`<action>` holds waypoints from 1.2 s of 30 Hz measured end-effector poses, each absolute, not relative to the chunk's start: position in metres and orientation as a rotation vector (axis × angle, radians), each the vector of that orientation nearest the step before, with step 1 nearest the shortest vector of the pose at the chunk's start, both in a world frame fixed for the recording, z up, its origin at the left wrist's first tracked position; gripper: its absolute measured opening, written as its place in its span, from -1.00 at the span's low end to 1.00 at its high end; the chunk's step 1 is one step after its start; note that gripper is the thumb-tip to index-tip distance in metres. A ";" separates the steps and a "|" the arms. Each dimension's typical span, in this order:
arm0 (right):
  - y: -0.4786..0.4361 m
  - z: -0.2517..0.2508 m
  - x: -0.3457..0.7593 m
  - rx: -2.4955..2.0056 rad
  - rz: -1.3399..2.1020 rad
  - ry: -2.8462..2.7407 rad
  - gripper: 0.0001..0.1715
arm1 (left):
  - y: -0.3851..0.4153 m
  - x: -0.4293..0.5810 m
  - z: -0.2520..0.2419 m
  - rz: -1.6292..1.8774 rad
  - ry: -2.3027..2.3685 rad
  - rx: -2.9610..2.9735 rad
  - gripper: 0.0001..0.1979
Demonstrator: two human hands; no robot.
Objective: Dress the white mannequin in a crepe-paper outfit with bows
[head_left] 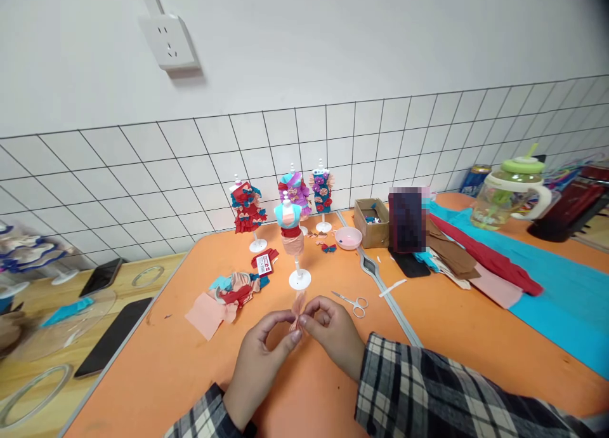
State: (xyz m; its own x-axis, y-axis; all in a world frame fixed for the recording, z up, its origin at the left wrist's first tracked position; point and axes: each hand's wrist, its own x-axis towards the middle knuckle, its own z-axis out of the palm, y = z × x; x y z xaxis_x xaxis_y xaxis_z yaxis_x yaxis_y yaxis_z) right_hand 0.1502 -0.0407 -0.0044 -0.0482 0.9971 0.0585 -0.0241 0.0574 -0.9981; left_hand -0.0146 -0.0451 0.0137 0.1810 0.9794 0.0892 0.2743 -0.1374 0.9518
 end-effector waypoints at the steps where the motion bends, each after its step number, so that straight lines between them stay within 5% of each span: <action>1: -0.042 -0.004 0.150 -1.122 1.224 -1.258 -0.78 | -0.045 -0.014 0.013 1.015 1.258 1.581 -0.72; 14: -0.037 -0.007 0.157 -1.009 1.330 -1.306 -0.80 | -0.044 -0.013 0.012 0.924 1.122 1.321 -0.73; 22: -0.039 0.000 0.160 -0.897 1.692 -1.100 -0.35 | -0.045 -0.012 0.015 0.875 1.048 1.341 -0.68; 26: -0.034 -0.002 0.167 -0.807 1.742 -1.187 -0.51 | -0.046 -0.012 0.016 0.881 1.037 1.231 -0.69; 36: -0.033 -0.003 0.166 -0.883 1.661 -1.284 -0.48 | -0.045 -0.013 0.014 0.824 1.025 1.293 -0.66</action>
State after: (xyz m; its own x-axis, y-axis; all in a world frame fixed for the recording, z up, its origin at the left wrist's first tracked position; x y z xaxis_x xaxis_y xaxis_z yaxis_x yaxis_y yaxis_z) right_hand 0.1663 -0.0331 -0.0035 -0.4016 0.9150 -0.0380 -0.1939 -0.1255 -0.9730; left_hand -0.0131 -0.0446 0.0140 0.3543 0.9250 -0.1375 0.0651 0.1223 0.9904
